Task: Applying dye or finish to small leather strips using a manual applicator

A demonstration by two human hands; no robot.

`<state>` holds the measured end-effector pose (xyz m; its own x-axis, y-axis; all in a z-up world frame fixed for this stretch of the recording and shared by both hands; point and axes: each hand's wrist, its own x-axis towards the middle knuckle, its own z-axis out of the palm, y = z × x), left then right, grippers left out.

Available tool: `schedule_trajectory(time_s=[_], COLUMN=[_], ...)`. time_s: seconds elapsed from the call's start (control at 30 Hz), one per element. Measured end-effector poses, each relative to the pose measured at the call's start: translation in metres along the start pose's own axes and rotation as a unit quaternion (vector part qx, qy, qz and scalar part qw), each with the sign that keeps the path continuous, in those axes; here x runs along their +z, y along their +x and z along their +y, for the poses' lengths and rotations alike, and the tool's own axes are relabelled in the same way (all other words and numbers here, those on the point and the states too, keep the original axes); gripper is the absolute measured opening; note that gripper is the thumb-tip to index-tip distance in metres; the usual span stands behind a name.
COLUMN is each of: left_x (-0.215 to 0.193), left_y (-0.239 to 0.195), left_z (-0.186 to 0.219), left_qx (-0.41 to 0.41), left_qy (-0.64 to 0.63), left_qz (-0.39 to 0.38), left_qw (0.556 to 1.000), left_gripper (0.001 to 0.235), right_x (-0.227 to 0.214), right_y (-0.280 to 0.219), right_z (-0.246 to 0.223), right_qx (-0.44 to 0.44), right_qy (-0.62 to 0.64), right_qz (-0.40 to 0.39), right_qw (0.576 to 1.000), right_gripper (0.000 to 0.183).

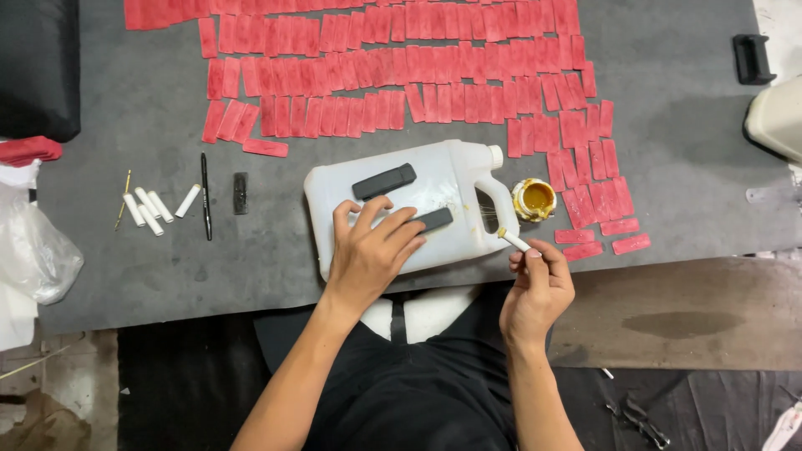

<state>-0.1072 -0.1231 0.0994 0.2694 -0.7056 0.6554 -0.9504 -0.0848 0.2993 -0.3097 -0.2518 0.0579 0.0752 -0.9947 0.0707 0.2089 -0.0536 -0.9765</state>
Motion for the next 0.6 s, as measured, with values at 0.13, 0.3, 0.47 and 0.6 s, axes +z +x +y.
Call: schedule_trajectory(time_s=[0.13,0.3,0.47,0.6], left_x=[-0.005,-0.003,-0.001,-0.006], left_y=[-0.004,-0.012,-0.017,-0.015], left_z=[0.009,-0.003,-0.004,-0.003], left_qx=[-0.012,-0.052,-0.079,-0.101], left_qy=[0.012,-0.035,-0.082,-0.128], left_qz=[0.010,0.060,0.065,0.078], left_qw=[1.000,0.996,0.991,0.984], left_gripper=[0.024,0.026,0.023,0.022], right_x=[-0.013,-0.026,-0.018,-0.006], right_y=[0.023,0.075,0.114,0.125], right_z=[-0.004,-0.018,0.004,0.007], right_qx=[-0.020,-0.239,-0.338,-0.371], right_qy=[-0.017,-0.353,-0.431,-0.437], right_qz=[0.027,-0.067,-0.141,-0.233], right_qw=[0.999,0.902,0.825,0.786], right_gripper=[0.016,0.010,0.010,0.010])
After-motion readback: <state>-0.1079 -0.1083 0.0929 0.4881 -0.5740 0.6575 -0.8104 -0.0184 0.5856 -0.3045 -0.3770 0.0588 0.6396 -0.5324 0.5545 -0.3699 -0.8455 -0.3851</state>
